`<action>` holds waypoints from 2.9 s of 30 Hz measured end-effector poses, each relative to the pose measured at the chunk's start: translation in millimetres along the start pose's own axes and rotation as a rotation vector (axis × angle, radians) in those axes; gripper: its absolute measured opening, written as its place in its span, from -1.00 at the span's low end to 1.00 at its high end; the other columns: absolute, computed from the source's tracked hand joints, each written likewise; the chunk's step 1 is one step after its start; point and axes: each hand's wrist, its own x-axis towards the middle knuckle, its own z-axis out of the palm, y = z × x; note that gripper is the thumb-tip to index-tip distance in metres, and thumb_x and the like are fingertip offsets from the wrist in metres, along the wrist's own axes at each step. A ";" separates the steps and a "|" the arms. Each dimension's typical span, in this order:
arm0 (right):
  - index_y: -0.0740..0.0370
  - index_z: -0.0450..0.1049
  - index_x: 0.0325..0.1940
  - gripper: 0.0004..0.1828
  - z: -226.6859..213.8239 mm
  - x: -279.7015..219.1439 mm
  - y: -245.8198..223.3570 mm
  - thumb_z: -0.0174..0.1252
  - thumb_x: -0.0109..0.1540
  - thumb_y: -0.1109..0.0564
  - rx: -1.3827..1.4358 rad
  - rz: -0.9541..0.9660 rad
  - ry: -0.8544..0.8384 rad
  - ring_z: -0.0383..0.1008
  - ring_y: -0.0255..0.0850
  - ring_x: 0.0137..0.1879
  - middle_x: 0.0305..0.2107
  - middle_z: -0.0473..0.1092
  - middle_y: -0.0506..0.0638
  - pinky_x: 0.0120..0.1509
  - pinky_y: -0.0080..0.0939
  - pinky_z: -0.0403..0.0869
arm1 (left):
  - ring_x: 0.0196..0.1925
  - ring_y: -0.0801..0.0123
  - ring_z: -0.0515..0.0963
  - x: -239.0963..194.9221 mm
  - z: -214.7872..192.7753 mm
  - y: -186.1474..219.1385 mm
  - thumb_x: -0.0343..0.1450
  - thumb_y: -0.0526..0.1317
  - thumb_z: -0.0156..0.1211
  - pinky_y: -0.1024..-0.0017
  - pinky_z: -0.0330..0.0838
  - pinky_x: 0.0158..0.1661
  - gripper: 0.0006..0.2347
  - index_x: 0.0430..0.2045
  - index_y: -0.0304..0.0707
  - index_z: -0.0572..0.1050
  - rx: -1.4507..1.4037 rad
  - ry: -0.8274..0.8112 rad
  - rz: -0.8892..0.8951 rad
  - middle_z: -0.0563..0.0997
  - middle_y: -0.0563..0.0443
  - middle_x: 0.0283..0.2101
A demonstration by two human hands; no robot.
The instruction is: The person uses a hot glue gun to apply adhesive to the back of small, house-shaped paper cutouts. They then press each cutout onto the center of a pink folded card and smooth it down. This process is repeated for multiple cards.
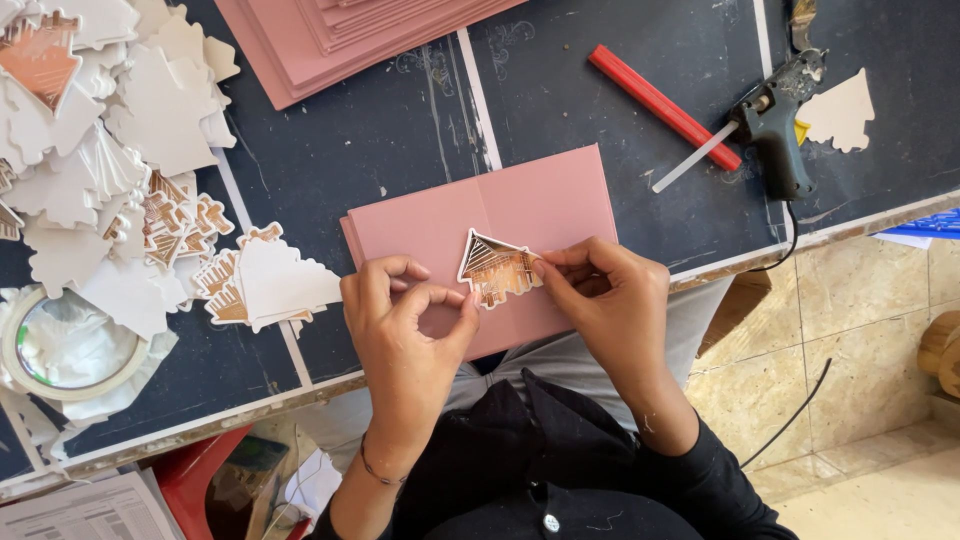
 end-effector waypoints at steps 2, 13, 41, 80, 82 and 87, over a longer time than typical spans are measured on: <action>0.32 0.72 -0.22 -0.84 0.1 0.0 -0.1 0.56 0.16 0.30 -0.002 0.000 -0.002 0.59 -0.25 -0.52 -0.56 0.56 0.09 -0.34 -0.30 0.63 | -0.09 0.16 0.42 0.0 0.1 -0.2 0.27 -0.22 0.62 0.19 0.35 -0.03 -0.80 -0.65 -0.09 0.60 0.006 0.000 0.002 0.44 0.10 -0.13; 0.30 0.68 -0.25 -0.82 4.1 1.5 -1.0 0.56 0.15 0.25 -0.173 -0.054 -0.008 0.61 -0.19 -0.48 -0.56 0.55 0.06 -0.33 -0.28 0.64 | -0.08 0.07 0.43 2.8 -3.1 -4.0 0.21 -0.20 0.63 0.11 0.32 -0.13 -0.68 -0.69 -0.11 0.43 0.122 -0.093 -0.031 0.43 0.10 -0.11; 0.46 0.55 0.47 -0.39 -151.2 75.0 84.2 0.40 0.45 0.00 -0.731 -0.369 0.231 0.30 0.32 0.28 0.18 0.35 0.34 0.40 0.30 0.35 | 0.53 0.01 0.37 237.8 37.9 32.9 0.60 0.02 0.35 -0.10 0.19 0.45 -0.48 0.41 -0.26 0.45 0.594 0.049 0.689 0.45 -0.16 0.48; 0.42 0.71 0.27 -0.64 -174.9 107.8 173.8 0.46 0.50 0.09 -0.811 -0.430 0.372 0.54 0.22 0.01 0.05 0.47 0.32 0.22 0.14 0.48 | -0.48 0.18 0.63 199.9 -81.6 67.4 0.31 -0.25 0.48 0.13 0.40 -0.55 -0.86 -0.34 0.12 0.79 0.229 0.267 0.689 0.72 0.16 -0.43; 0.45 0.60 0.48 -0.66 -185.8 103.1 186.4 0.29 0.66 0.19 -0.469 -0.236 0.435 0.59 -0.04 -0.11 -0.05 0.60 0.27 -0.13 -0.03 0.48 | -0.32 0.20 0.56 115.0 -84.8 75.9 0.62 -0.42 0.35 0.25 0.45 -0.40 -0.92 -0.05 -0.41 0.61 0.212 0.290 0.911 0.61 -0.05 -0.26; 0.00 0.43 0.36 -0.61 -234.4 147.4 340.2 -0.09 0.79 -0.28 0.050 -0.080 0.285 0.47 -0.43 0.15 0.11 0.44 -0.19 0.35 -0.49 0.39 | -0.05 0.27 0.77 12.8 -63.1 33.5 0.58 -0.38 0.47 0.44 0.74 -0.01 -0.95 -0.14 -0.38 0.73 0.255 0.171 1.096 0.78 -0.10 -0.11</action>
